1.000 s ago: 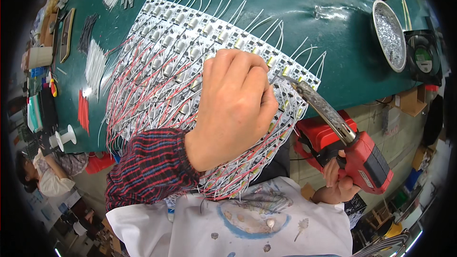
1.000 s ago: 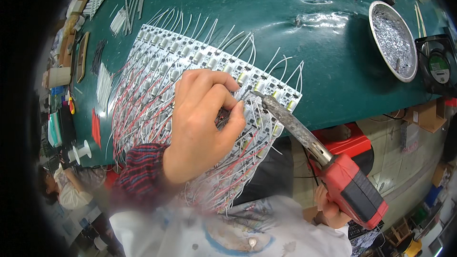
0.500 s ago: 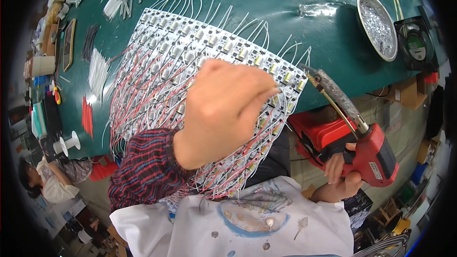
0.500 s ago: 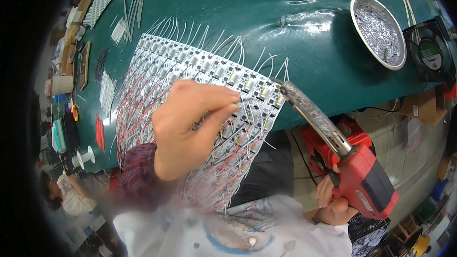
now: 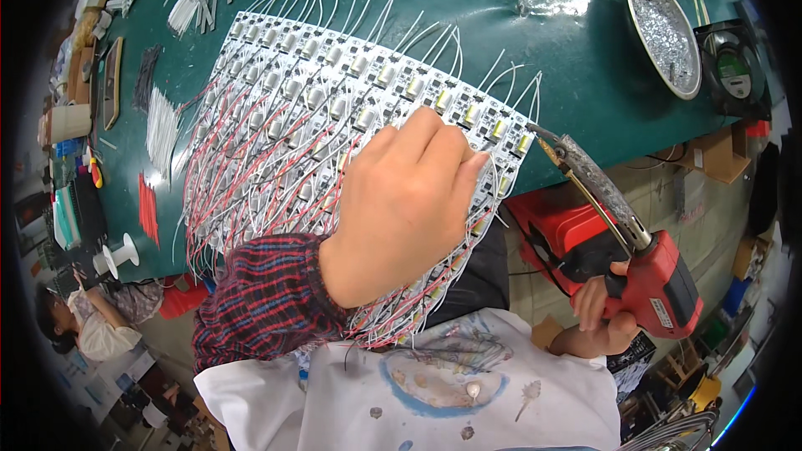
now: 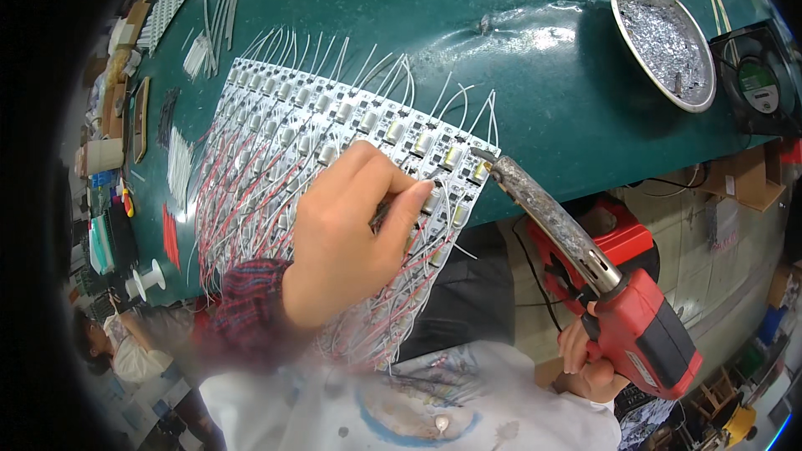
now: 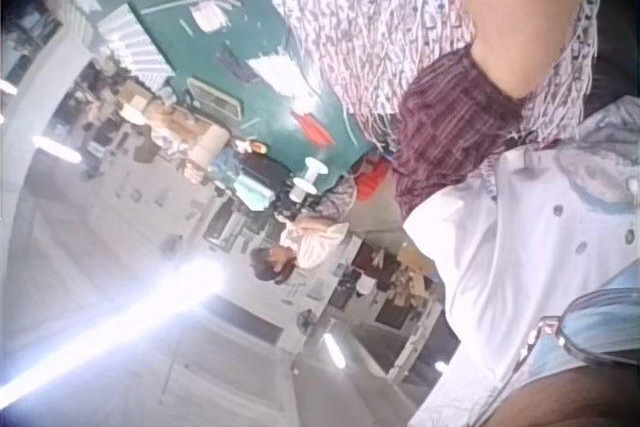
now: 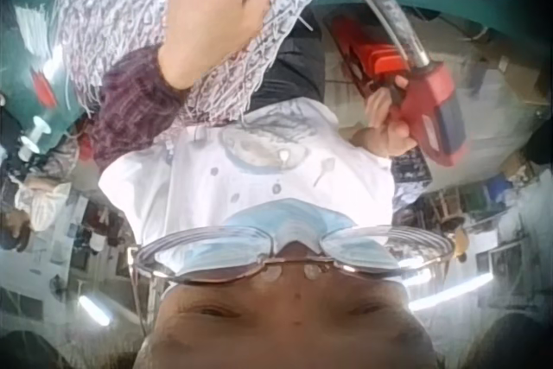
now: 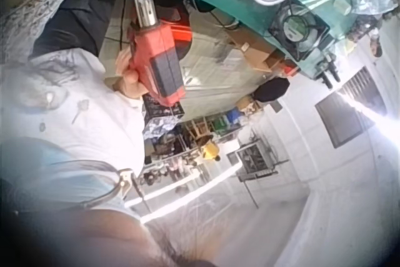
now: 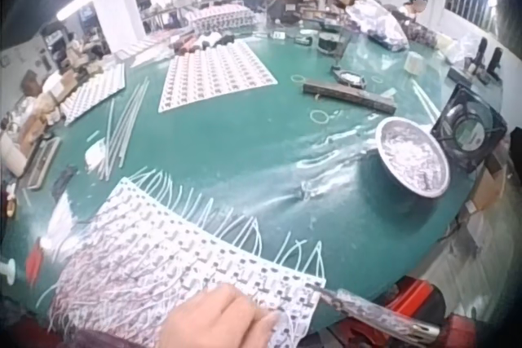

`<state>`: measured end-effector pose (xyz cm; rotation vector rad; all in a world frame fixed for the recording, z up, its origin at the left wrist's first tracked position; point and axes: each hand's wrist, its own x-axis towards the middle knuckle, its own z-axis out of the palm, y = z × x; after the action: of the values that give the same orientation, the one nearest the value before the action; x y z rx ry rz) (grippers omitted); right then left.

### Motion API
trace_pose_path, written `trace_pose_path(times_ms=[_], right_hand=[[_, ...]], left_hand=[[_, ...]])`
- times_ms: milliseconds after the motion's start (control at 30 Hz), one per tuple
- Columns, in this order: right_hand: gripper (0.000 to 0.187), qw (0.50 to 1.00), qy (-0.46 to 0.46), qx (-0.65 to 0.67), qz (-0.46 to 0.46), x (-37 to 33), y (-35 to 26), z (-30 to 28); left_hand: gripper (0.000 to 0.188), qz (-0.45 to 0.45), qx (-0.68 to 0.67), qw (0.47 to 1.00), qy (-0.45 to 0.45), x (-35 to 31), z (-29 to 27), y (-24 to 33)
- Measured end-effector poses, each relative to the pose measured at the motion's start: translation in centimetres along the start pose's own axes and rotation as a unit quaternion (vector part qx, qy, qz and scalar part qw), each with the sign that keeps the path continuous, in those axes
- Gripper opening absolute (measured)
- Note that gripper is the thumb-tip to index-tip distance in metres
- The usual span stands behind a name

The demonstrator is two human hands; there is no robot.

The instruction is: The person solders electrical wires onto an LED array circuit board with a soldering iron and solder wire.

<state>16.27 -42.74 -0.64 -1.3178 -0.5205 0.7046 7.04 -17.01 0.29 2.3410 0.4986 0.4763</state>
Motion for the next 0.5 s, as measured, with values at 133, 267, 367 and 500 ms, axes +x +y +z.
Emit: trace_pose_path(times_ms=[133,267,367,500], right_hand=[[0.071,1.0,-0.01,-0.001,-0.008,0.0,0.2,0.1],[0.073,0.988,-0.151,0.007,-0.022,0.5,0.9,-1.2],[0.074,0.992,-0.12,-0.035,-0.014,0.0,0.9,-1.0],[0.074,0.995,-0.098,-0.018,-0.011,-0.4,1.3,-0.6]], left_hand=[[0.013,0.038,0.061,0.997,0.001,0.1,0.2,0.1],[0.013,0.038,0.059,0.998,0.002,0.2,0.0,-0.1],[0.013,0.022,0.042,0.999,-0.008,0.4,-0.1,0.2],[0.013,0.003,0.038,0.999,-0.015,0.2,-0.1,0.2]])
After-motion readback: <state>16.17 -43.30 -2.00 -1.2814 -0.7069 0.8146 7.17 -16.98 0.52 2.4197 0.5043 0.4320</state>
